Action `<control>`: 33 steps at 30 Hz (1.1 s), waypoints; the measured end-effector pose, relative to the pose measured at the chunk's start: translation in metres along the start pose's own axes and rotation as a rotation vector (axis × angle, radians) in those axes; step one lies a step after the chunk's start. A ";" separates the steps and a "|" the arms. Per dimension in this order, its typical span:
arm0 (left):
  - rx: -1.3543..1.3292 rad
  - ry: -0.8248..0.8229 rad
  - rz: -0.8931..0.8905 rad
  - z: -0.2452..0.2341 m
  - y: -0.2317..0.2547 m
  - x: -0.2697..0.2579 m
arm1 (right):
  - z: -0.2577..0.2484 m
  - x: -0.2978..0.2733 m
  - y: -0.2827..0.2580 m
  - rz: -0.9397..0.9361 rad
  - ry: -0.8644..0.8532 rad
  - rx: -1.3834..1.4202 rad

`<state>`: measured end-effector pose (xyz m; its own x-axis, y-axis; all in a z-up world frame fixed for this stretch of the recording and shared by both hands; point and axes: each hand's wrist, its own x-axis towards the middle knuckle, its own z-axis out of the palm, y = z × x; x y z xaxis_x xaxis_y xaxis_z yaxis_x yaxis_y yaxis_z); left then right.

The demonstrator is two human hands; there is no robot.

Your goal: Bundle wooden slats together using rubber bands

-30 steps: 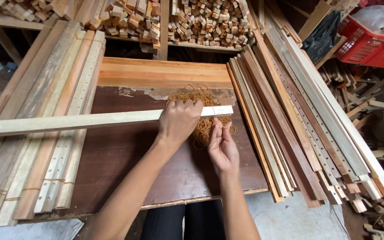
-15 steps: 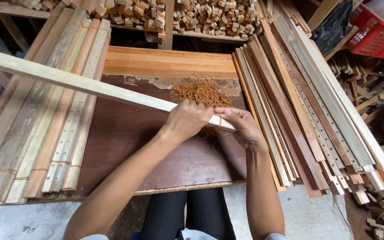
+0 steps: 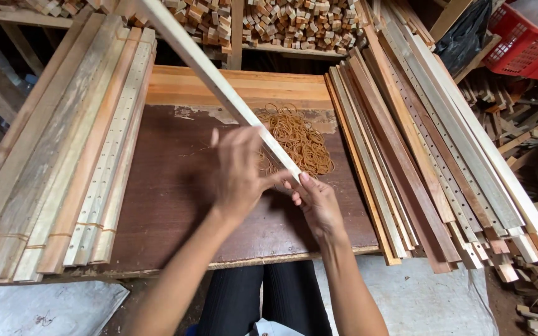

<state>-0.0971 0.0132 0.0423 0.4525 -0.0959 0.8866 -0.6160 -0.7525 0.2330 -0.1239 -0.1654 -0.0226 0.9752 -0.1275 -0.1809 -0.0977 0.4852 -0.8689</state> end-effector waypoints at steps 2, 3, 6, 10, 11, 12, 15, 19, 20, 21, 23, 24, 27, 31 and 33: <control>-0.244 -0.165 -0.349 -0.005 0.010 -0.010 | 0.005 -0.003 0.012 -0.006 0.022 0.020; -0.489 -0.331 -0.701 -0.009 0.014 -0.015 | 0.008 -0.005 0.019 -0.009 0.044 0.037; -0.759 -0.342 -0.871 0.017 0.011 -0.039 | 0.013 -0.011 0.041 -0.015 0.058 0.041; -1.005 -0.221 -0.974 0.034 0.001 -0.059 | 0.006 -0.024 0.054 -0.014 0.003 0.050; -0.987 -0.262 -1.009 0.033 -0.003 -0.063 | -0.001 -0.023 0.057 -0.008 -0.043 0.016; -0.967 -0.303 -1.043 0.032 -0.007 -0.067 | -0.008 -0.021 0.059 -0.003 -0.091 -0.017; -1.045 -0.331 -1.067 0.024 -0.023 -0.078 | 0.027 -0.050 0.029 -0.039 -0.212 -0.156; -0.994 -0.397 -1.038 -0.046 -0.027 -0.061 | 0.060 -0.054 0.005 -0.098 -0.387 -0.325; -0.988 -0.433 -1.035 -0.063 -0.031 -0.056 | 0.071 -0.057 0.004 -0.107 -0.487 -0.353; -0.983 -0.469 -1.032 -0.081 -0.034 -0.052 | 0.082 -0.061 0.002 -0.115 -0.588 -0.379; -0.992 -0.490 -1.027 -0.126 -0.041 -0.036 | 0.109 -0.059 0.015 -0.065 -0.654 -0.359; -1.007 -0.531 -1.013 -0.147 -0.043 -0.026 | 0.122 -0.058 0.021 -0.022 -0.703 -0.335; -0.847 -0.615 -1.002 -0.201 -0.075 -0.011 | 0.171 -0.066 0.039 0.031 -0.756 -0.281; -0.754 -0.650 -1.107 -0.242 -0.134 -0.016 | 0.226 -0.077 0.076 0.074 -0.772 -0.195; -0.672 -0.701 -1.157 -0.262 -0.148 -0.003 | 0.251 -0.076 0.100 0.083 -0.761 -0.152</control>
<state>-0.1770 0.2956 0.1097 0.9681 -0.1052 -0.2274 0.2008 -0.2177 0.9552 -0.1583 0.1097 0.0198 0.8260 0.5593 0.0697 -0.1489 0.3359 -0.9300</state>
